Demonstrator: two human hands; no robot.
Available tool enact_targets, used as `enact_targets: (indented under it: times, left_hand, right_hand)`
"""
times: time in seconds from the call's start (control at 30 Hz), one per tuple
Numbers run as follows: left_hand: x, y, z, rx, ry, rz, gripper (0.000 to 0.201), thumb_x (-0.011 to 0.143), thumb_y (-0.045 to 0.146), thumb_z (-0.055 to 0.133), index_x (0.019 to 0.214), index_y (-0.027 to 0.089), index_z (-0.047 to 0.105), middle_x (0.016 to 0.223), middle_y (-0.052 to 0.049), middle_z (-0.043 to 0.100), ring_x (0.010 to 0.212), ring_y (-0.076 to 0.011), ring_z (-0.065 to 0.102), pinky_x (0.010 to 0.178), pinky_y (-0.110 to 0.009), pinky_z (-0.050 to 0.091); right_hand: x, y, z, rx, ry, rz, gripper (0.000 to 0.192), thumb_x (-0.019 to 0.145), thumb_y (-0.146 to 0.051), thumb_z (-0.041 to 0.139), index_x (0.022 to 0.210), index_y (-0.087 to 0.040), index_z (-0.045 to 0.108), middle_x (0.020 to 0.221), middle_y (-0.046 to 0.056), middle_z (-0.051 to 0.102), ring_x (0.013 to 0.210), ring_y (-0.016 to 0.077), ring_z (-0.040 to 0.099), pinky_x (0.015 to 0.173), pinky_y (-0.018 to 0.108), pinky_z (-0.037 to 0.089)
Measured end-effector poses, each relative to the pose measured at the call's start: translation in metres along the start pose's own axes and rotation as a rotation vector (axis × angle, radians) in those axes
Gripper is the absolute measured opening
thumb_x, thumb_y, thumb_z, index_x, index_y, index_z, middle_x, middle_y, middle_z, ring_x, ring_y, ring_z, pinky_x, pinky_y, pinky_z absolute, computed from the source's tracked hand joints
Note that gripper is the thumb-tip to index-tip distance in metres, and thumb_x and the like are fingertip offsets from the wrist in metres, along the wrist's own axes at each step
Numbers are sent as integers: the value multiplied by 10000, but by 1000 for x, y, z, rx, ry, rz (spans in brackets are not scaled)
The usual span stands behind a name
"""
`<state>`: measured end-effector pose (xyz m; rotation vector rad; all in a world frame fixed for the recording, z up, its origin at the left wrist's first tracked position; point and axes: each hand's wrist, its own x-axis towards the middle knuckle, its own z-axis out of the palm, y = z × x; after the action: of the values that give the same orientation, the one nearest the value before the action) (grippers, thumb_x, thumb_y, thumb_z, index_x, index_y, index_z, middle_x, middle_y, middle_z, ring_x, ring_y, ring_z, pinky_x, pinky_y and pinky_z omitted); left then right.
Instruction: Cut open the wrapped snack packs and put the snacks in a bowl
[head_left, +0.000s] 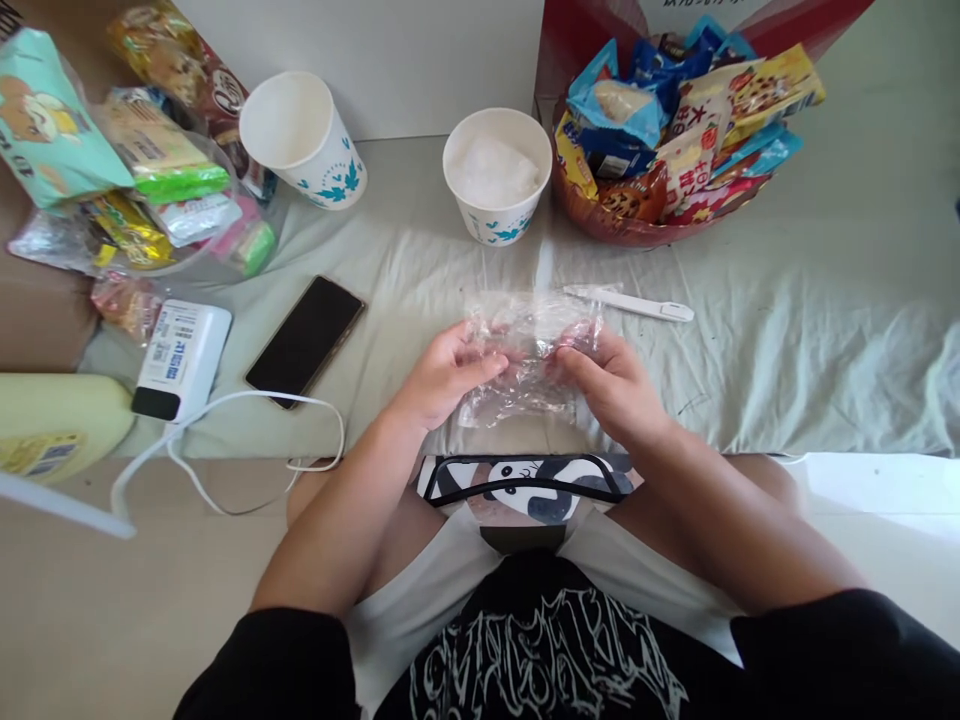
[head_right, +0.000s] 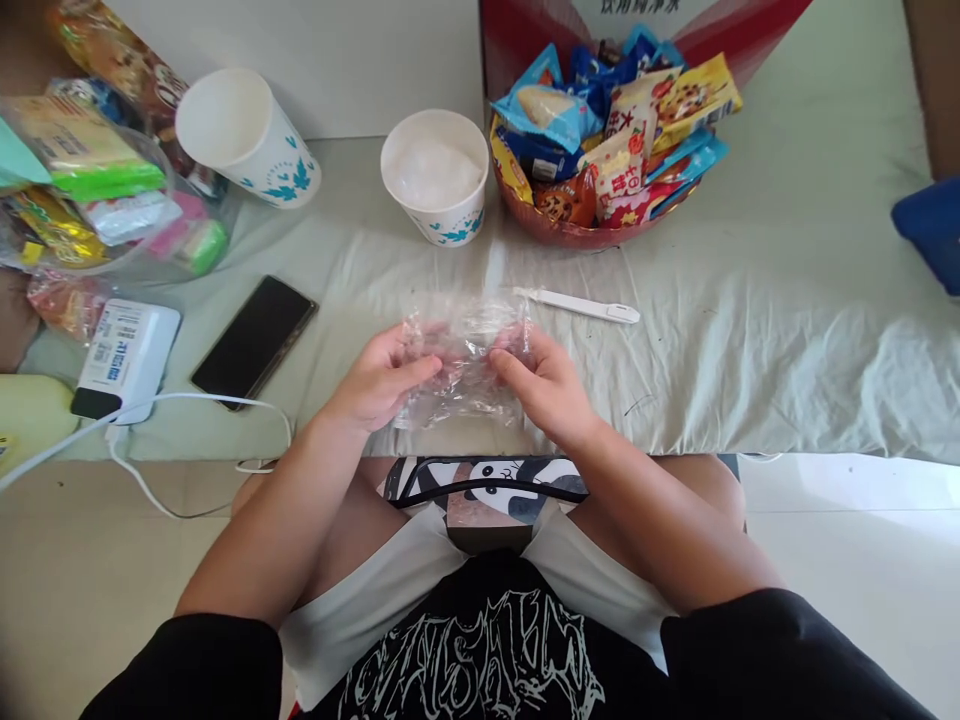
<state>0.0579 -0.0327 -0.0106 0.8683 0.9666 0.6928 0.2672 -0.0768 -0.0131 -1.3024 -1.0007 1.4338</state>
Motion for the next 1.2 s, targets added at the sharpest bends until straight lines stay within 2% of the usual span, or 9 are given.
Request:
enact_targets:
  times: [0.17, 0.27, 0.37, 0.47, 0.57, 0.73, 0.93, 1.07, 1.2]
  left_hand:
    - [6, 1, 1, 58, 184, 126, 368, 672, 415, 908, 798, 168, 666, 684, 5, 726, 588, -101, 663, 571, -205, 527]
    - [7, 3, 1, 63, 142, 119, 356, 678, 385, 897, 867, 179, 677, 705, 6, 745, 574, -99, 663, 545, -197, 516]
    - [5, 5, 1, 59, 109, 95, 359, 666, 331, 899, 876, 183, 648, 703, 10, 756, 564, -96, 672, 517, -178, 506]
    - [0, 6, -1, 57, 14, 84, 340, 718, 352, 858, 894, 198, 612, 601, 36, 719, 463, -111, 639, 441, -190, 476]
    - [-3, 7, -5, 43, -102, 55, 324, 755, 365, 823, 949, 220, 609, 480, 77, 639, 359, -131, 575, 374, -209, 439]
    - [-3, 9, -10, -51, -82, 127, 236, 682, 325, 851, 795, 200, 685, 576, 39, 677, 456, -128, 625, 444, -237, 501]
    - [4, 7, -15, 31, -13, 210, 356, 759, 508, 762, 702, 157, 740, 706, -52, 710, 620, -138, 636, 544, -245, 505]
    - [3, 3, -17, 154, -8, 170, 262, 658, 264, 860, 867, 177, 728, 755, 13, 661, 609, -88, 576, 552, -205, 474]
    - [2, 0, -17, 107, -31, 161, 353, 656, 174, 833, 971, 190, 674, 811, 29, 651, 620, -74, 606, 586, -194, 504]
  right_hand:
    - [8, -8, -9, -105, -61, 35, 293, 876, -463, 722, 903, -235, 541, 576, -68, 583, 486, 93, 523, 472, 237, 394]
    - [8, -11, -14, -65, -33, -19, 310, 886, -474, 712, 991, -240, 538, 588, -78, 590, 497, 91, 528, 490, 240, 400]
    - [6, -10, -16, -77, -104, -12, 340, 875, -443, 726, 1091, -224, 583, 610, -75, 587, 517, 92, 516, 492, 245, 376]
    - [7, -6, -14, -126, -149, -19, 261, 870, -417, 729, 997, -205, 644, 615, -58, 569, 518, 87, 489, 490, 249, 357]
    - [8, -2, -12, -24, -110, -90, 254, 863, -459, 733, 951, -236, 648, 608, -61, 550, 512, 98, 487, 490, 252, 381]
    - [7, -7, -14, 99, -90, -139, 290, 834, -514, 719, 791, -240, 635, 647, -22, 570, 515, 112, 468, 480, 268, 372]
    - [8, -10, -23, -94, -85, -255, 448, 961, -557, 499, 754, -209, 690, 771, 53, 661, 710, 178, 592, 660, 335, 466]
    - [11, -7, -19, -222, -1, -165, 304, 814, -489, 772, 815, -225, 620, 726, -6, 590, 645, 139, 509, 614, 302, 419]
    - [12, -7, -14, 6, 0, -30, 589, 669, -418, 912, 1111, -267, 552, 707, -69, 529, 584, 117, 466, 569, 272, 391]
